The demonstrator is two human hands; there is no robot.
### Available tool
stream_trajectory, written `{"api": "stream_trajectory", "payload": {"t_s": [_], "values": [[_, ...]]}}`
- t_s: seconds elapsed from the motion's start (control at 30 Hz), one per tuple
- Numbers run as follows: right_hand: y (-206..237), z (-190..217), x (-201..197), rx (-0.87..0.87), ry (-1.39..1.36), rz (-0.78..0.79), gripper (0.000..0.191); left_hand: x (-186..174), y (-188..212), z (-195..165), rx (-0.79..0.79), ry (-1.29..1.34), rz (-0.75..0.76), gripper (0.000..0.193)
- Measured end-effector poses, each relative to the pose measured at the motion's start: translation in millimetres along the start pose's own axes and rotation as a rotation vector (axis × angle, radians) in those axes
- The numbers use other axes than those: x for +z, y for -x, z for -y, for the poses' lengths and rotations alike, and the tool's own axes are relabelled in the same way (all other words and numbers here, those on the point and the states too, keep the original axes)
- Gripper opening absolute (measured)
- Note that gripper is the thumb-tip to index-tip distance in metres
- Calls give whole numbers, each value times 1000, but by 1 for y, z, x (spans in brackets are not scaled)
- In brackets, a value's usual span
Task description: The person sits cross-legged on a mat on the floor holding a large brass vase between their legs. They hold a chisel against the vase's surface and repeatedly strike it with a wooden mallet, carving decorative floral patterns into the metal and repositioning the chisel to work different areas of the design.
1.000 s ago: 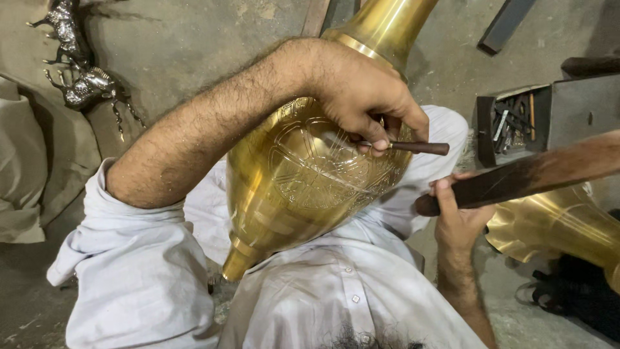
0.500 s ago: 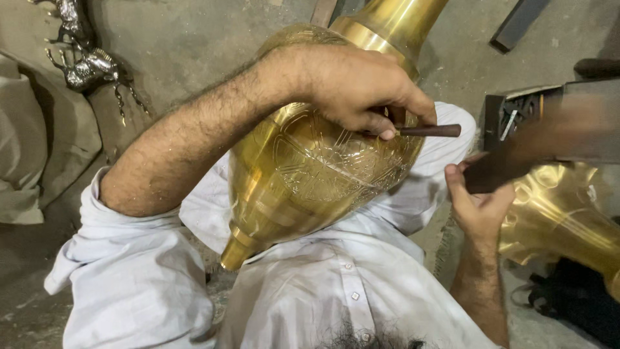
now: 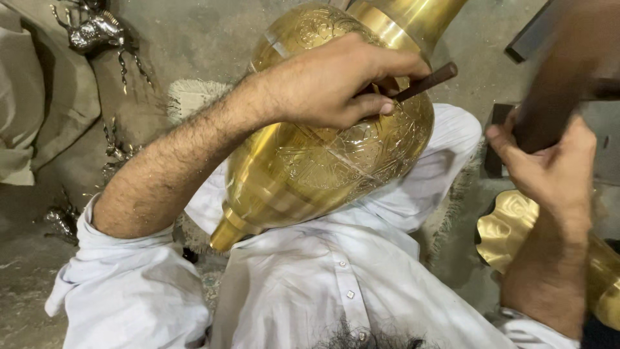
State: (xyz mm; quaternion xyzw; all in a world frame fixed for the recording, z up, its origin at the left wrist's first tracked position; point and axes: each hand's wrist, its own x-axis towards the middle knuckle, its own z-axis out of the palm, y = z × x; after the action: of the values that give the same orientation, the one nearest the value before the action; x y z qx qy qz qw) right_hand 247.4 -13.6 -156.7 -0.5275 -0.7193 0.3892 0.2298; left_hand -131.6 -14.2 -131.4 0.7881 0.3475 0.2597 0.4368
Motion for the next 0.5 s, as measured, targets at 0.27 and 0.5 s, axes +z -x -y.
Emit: {"api": "stream_trajectory", "payload": {"t_s": [0.27,0.5], "values": [[-31,10,-35,-155,541,191,32,2,6,-2,-14,3,-93,48],[-31,40,-22,-180,458,131,32,0,3,-2,-17,46,-36,48]]}}
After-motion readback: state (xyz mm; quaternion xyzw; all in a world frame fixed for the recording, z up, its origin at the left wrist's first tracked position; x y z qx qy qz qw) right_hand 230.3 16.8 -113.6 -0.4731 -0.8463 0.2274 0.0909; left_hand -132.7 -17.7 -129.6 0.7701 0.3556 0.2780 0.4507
